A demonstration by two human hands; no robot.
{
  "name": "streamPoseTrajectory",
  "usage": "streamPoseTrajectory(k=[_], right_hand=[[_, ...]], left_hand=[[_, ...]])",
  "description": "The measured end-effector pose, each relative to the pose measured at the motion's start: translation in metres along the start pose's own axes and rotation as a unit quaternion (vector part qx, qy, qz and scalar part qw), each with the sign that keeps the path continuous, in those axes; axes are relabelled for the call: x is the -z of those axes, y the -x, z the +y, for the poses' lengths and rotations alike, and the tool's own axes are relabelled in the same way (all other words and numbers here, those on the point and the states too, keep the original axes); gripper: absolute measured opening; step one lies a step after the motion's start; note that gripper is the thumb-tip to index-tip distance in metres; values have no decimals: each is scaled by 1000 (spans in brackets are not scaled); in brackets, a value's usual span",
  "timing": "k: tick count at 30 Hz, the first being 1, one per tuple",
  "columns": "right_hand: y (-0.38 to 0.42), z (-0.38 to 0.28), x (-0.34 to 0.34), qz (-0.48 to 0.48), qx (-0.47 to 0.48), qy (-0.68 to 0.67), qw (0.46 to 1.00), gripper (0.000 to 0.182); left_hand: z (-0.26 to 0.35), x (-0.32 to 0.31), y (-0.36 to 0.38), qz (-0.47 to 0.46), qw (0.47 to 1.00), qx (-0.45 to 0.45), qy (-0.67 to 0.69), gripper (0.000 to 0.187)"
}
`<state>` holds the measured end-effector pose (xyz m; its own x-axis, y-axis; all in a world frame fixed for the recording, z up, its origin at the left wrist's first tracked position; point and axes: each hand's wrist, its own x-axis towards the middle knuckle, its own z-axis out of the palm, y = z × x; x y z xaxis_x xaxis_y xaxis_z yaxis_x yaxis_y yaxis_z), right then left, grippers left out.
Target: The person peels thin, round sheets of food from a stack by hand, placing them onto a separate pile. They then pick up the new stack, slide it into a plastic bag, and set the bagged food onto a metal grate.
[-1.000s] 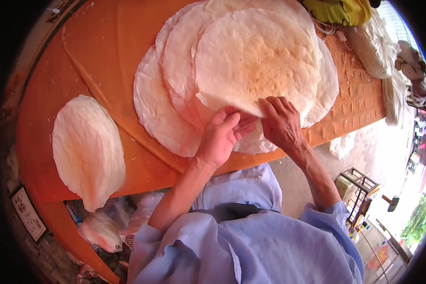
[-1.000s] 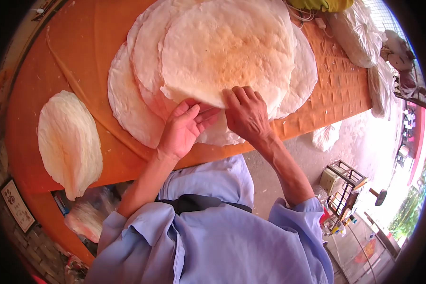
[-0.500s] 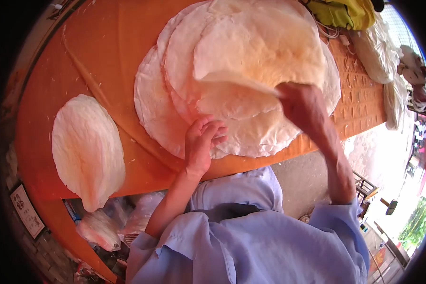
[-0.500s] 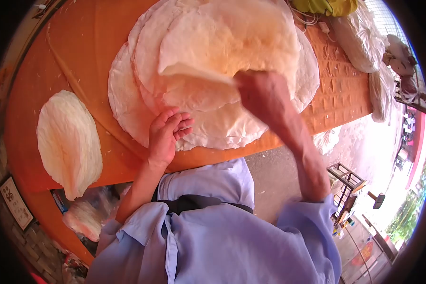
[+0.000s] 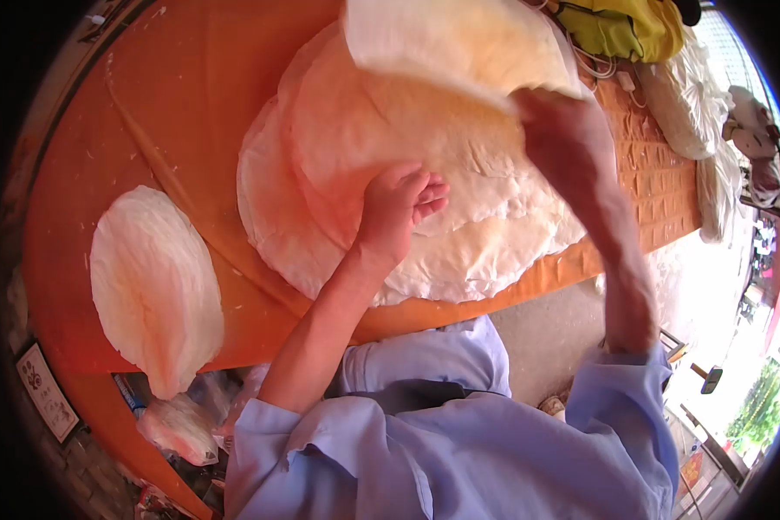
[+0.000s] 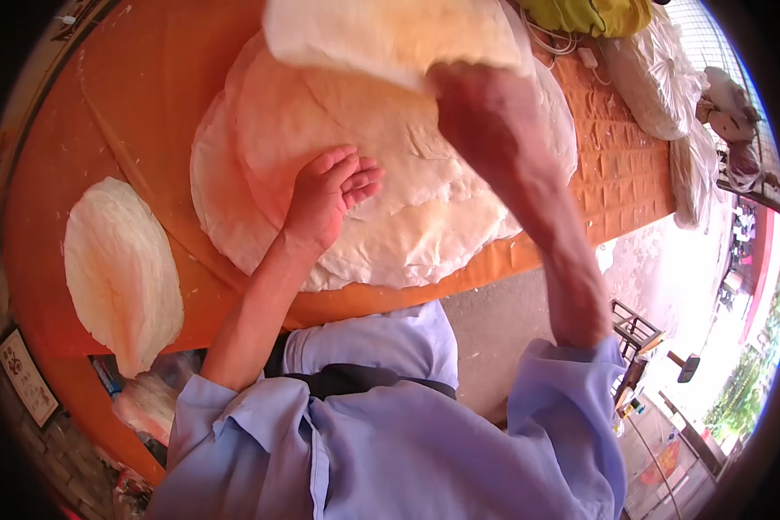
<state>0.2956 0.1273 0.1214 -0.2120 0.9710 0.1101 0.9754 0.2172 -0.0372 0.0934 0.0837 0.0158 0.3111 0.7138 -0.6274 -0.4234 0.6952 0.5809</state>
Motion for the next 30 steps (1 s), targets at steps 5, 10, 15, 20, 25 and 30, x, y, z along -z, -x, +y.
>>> streamPoseTrajectory(k=[5, 10, 15, 20, 25, 30], right_hand=[[20, 30, -78, -33, 27, -82, 996, 6], [13, 40, -68, 40, 66, -43, 996, 12], [42, 23, -96, 85, 75, -87, 990, 19], [32, 23, -90, 56, 33, -71, 995, 24], [52, -3, -72, 94, 30, -93, 991, 36], [29, 23, -90, 36, 1, -81, 996, 32]], left_hand=[[1, -8, -20, -19, 998, 23, 59, 13], [-8, -20, -32, -35, 995, 58, 70, 7], [-7, -22, -45, -20, 994, 106, 11, 9], [4, -40, -41, 15, 997, 65, 27, 8], [20, -39, -34, -27, 997, 45, 57, 8], [22, -42, -29, -64, 997, 6, 44, 13]])
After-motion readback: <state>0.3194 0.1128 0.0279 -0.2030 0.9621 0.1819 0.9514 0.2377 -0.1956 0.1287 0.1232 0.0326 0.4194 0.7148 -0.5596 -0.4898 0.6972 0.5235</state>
